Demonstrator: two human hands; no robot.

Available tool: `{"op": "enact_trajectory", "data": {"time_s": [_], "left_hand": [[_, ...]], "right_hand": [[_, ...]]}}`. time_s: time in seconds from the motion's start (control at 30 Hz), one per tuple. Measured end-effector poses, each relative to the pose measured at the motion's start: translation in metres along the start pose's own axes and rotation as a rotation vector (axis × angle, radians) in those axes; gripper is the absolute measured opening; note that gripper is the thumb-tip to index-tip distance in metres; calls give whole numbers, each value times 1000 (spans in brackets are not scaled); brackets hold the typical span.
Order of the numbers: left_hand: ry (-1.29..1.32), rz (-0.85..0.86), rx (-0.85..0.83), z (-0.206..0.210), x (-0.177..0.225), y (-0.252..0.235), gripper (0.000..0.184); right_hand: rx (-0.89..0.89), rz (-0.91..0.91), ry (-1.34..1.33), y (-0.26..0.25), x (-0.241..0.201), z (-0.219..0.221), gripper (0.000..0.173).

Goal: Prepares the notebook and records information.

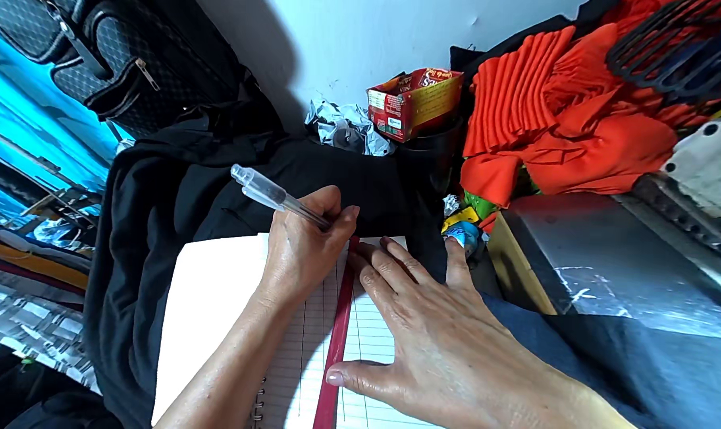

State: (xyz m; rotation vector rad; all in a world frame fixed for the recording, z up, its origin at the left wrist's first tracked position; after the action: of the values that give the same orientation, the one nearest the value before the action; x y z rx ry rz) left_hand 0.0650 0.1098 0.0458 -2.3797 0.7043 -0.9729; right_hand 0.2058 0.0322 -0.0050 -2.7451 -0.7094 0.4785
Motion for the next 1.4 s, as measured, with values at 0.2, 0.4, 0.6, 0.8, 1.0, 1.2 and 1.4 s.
{"op": "enact_trajectory", "data": {"time_s": [0.2,0.4,0.6,0.8,1.0,1.2,1.4], "left_hand": [[-18,0,-3,1,0,0,30],[246,-86,47,-6,-5,0,29],[631,-169,312,-38,9,24,32],[643,-261,494,-63,21,104,25],[623,-292,560,-75,32,168,24],[599,-341,561,-80,33,197,20],[598,-364,581,-74,34,204,24]], "right_hand": [[6,-3,6,0,0,1,113],[4,-9,1,0,1,-3,111],[-76,-100,-1,4,27,-16,113],[-154,-203,9,12,39,-20,117],[-169,-224,-4,14,36,-25,114],[-231,-179,-1,11,33,-28,116],[-255,-164,-40,12,34,-28,116]]}}
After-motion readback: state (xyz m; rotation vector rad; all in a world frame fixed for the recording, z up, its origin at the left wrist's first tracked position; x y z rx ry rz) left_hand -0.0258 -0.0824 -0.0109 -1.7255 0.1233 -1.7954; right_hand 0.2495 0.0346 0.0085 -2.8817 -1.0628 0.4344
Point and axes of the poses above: each hand's wrist, its own y-axis away from the middle knuckle, its own z-axis out of the palm, x = y × z, the point moved 3 cm from there along -y, towards the middle knuckle, and after that the axes turned 2 degrees about y, right-handed, at the moved point
